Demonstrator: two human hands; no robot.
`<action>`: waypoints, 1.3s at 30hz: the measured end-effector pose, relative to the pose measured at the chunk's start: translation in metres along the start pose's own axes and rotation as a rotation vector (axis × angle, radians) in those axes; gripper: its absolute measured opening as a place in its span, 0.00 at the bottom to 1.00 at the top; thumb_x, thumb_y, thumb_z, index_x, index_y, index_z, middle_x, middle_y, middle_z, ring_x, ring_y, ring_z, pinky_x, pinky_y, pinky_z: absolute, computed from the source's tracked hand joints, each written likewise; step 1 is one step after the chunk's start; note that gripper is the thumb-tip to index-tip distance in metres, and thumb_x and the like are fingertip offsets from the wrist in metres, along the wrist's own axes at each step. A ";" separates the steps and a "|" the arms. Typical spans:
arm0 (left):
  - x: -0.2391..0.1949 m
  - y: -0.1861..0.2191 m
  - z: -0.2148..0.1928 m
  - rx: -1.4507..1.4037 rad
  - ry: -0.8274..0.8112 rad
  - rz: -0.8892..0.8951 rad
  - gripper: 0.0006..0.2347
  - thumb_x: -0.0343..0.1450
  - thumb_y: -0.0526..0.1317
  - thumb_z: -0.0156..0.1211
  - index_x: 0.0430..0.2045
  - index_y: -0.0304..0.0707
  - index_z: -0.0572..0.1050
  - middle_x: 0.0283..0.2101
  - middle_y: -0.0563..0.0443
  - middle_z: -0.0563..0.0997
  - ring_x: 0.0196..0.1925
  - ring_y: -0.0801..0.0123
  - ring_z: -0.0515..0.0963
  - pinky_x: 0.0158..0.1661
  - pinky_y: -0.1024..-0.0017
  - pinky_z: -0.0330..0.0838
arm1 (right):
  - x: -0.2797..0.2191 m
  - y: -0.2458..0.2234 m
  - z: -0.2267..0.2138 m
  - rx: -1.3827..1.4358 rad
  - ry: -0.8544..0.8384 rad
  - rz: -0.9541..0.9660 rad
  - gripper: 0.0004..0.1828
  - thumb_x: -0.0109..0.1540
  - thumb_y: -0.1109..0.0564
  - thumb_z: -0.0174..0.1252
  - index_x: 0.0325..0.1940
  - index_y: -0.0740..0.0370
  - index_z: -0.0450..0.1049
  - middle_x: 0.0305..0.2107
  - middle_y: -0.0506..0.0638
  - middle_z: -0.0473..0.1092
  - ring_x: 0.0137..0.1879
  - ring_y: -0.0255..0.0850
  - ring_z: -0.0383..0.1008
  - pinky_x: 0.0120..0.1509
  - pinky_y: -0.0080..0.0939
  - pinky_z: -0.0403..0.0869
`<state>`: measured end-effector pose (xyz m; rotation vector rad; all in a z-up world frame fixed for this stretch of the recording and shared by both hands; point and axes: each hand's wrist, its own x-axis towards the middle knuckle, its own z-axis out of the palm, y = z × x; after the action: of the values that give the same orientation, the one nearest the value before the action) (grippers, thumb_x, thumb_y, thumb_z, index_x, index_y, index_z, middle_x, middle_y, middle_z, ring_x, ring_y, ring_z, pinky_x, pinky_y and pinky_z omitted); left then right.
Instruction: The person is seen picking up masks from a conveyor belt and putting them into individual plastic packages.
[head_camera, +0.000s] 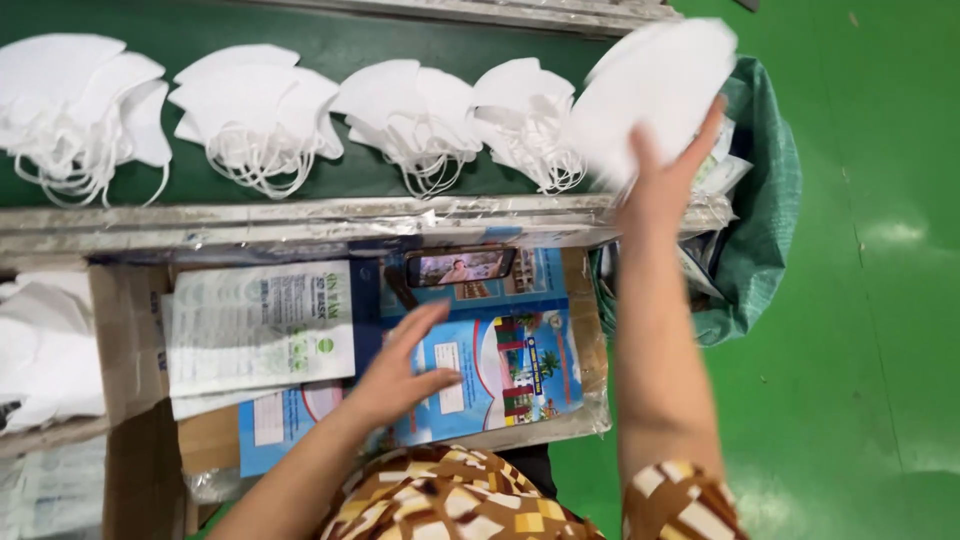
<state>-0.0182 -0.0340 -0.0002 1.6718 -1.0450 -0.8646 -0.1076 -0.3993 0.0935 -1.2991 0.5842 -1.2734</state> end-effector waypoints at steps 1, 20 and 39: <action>0.006 0.007 0.010 -0.183 0.031 0.147 0.35 0.65 0.45 0.69 0.68 0.40 0.59 0.71 0.39 0.59 0.72 0.51 0.62 0.64 0.59 0.60 | -0.050 -0.012 0.017 -0.085 -0.097 0.032 0.56 0.58 0.71 0.59 0.83 0.53 0.36 0.74 0.62 0.53 0.74 0.55 0.63 0.75 0.53 0.71; -0.054 -0.024 -0.005 0.509 0.474 0.635 0.43 0.62 0.53 0.75 0.70 0.42 0.56 0.65 0.37 0.59 0.70 0.42 0.58 0.69 0.37 0.43 | -0.272 0.061 -0.035 -0.220 -0.596 0.469 0.19 0.68 0.61 0.60 0.64 0.65 0.74 0.55 0.59 0.75 0.59 0.47 0.77 0.64 0.44 0.77; -0.017 -0.056 -0.021 0.134 0.124 0.174 0.28 0.62 0.26 0.50 0.62 0.37 0.67 0.63 0.36 0.68 0.67 0.45 0.67 0.68 0.52 0.60 | -0.235 -0.003 -0.005 -0.984 -1.179 0.045 0.17 0.55 0.54 0.69 0.49 0.50 0.83 0.40 0.49 0.81 0.45 0.48 0.77 0.53 0.51 0.72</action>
<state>0.0080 -0.0010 -0.0457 1.6937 -1.1632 -0.5817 -0.1794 -0.1877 0.0213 -2.4828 0.3305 0.0725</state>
